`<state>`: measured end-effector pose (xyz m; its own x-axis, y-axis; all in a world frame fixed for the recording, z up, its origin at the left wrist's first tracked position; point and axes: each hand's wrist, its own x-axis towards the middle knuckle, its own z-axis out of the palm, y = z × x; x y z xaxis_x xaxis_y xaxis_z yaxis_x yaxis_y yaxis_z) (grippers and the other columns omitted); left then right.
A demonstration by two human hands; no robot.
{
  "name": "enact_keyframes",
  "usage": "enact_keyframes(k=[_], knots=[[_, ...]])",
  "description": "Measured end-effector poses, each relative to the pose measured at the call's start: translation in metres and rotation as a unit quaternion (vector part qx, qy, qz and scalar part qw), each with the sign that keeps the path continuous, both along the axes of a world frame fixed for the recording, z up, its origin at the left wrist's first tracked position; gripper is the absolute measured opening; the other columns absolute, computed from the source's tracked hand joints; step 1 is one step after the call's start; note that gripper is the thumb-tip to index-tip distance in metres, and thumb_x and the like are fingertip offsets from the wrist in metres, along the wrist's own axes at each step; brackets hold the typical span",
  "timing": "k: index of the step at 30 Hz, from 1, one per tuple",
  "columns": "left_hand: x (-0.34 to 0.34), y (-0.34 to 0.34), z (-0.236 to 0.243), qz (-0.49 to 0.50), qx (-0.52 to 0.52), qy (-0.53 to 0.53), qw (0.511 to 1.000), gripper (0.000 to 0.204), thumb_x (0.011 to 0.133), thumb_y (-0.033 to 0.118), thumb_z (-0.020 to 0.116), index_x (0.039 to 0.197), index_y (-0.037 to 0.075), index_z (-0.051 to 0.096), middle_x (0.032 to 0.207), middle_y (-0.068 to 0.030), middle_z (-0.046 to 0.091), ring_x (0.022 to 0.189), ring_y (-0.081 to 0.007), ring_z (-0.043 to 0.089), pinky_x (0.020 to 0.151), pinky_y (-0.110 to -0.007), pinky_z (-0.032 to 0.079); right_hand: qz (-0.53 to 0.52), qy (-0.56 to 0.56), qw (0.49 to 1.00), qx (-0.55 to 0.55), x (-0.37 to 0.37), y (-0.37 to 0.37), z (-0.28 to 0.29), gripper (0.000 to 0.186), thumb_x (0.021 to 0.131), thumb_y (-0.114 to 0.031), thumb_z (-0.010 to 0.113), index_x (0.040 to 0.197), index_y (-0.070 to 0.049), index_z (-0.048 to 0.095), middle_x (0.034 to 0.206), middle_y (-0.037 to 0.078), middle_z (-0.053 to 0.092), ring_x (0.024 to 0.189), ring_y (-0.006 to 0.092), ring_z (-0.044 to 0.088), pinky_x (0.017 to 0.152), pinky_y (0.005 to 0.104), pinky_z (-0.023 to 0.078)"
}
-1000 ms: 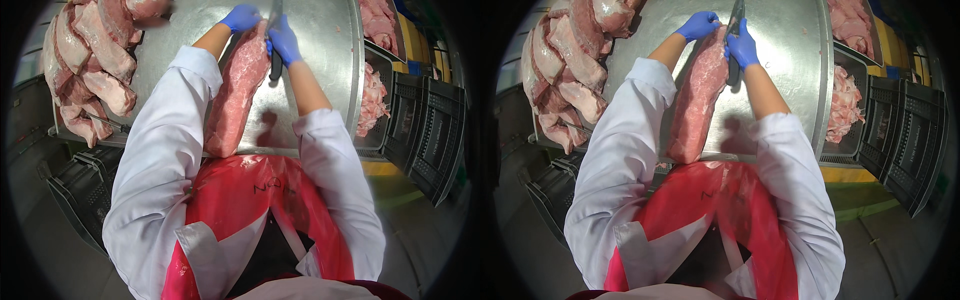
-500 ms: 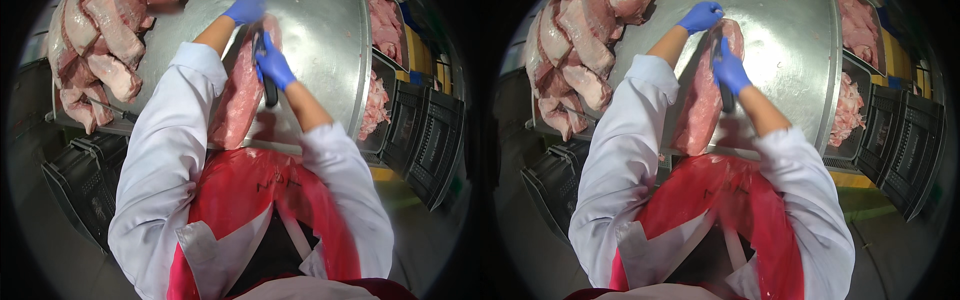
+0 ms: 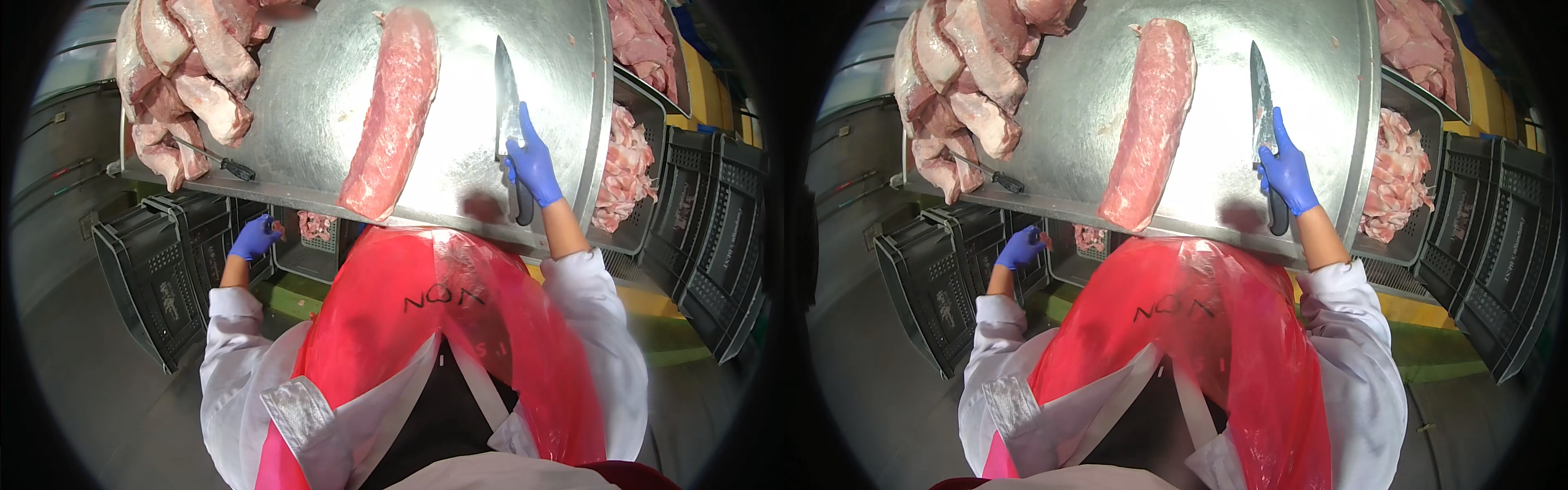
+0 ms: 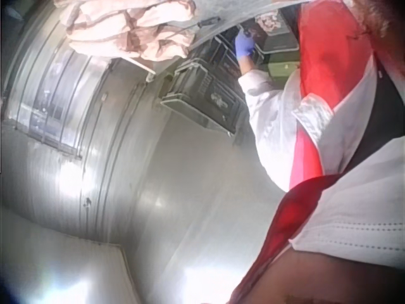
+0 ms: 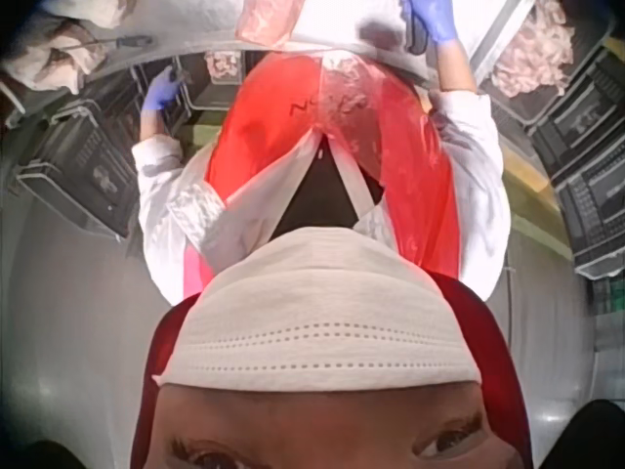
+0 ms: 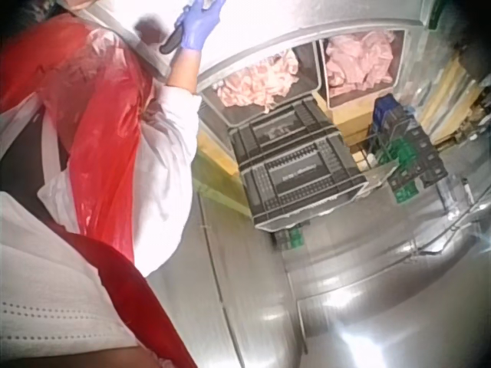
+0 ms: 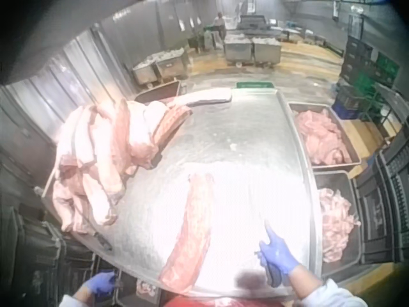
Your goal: The person uses a knife to trim fat and connective tissue from large cuts of raw meat on a stainless steel table. They repeatedly lift and rotate the meat to access different sides, separating the trimmed fat and placing it into a nearby bin while keeping the lean meat on the table.
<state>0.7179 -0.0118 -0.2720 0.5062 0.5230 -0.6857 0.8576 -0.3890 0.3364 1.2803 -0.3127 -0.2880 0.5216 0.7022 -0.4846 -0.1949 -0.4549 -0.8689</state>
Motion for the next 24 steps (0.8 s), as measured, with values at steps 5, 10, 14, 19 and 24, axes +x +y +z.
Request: enact_keyframes(k=[5,10,14,19,24], knots=[[0.207,-0.02,-0.022,-0.053,0.177,-0.207,0.961,0.057,0.095,0.031,0.064,0.141,0.001,0.05,0.138,-0.0257,0.055,0.128,-0.0413,0.053,0.107,-0.044,0.043,0.036,0.004,0.999,-0.003,0.005,0.059,-0.017,0.075,0.096,-0.012,0.052,0.162,-0.026,0.019,0.081,0.01,0.065,0.055,0.0144,0.058,0.053,0.0323,0.053],[0.41,-0.004,-0.088,-0.162,0.269,-0.356,0.88,0.059,0.096,0.031,0.056,0.15,0.012,0.044,0.161,-0.0203,0.028,0.148,-0.0424,0.025,0.121,-0.05,0.025,0.06,-0.173,0.983,-0.008,0.014,0.159,-0.056,0.075,0.094,-0.014,0.05,0.161,-0.015,0.017,0.092,0.02,0.07,0.06,0.0219,0.068,0.057,0.0344,0.057],[0.438,0.019,-0.116,-0.149,0.287,-0.375,0.869,0.059,0.096,0.032,0.054,0.152,0.019,0.041,0.163,-0.0134,0.027,0.15,-0.0428,0.021,0.121,-0.052,0.022,0.09,-0.236,0.965,-0.065,0.019,0.184,-0.057,0.081,0.089,-0.012,0.051,0.16,-0.01,0.014,0.097,0.024,0.071,0.067,0.0271,0.071,0.06,0.0377,0.058],[0.469,0.022,-0.114,-0.176,0.326,-0.352,0.86,0.058,0.098,0.032,0.051,0.153,0.018,0.041,0.163,-0.0159,0.026,0.149,-0.0445,0.023,0.121,-0.055,0.022,0.074,-0.312,0.94,-0.113,0.045,0.204,-0.055,0.084,0.084,-0.011,0.053,0.158,-0.001,0.016,0.111,0.03,0.068,0.1,0.0412,0.069,0.089,0.0455,0.055],[0.498,0.014,-0.115,-0.174,0.369,-0.352,0.842,0.052,0.097,0.03,0.051,0.146,0.012,0.046,0.154,-0.0188,0.035,0.141,-0.0436,0.031,0.115,-0.053,0.027,0.041,-0.456,0.879,-0.129,0.033,0.205,-0.125,0.061,0.096,-0.021,0.048,0.15,-0.002,0.028,0.1,0.032,0.068,0.093,0.0453,0.069,0.081,0.0514,0.055]])
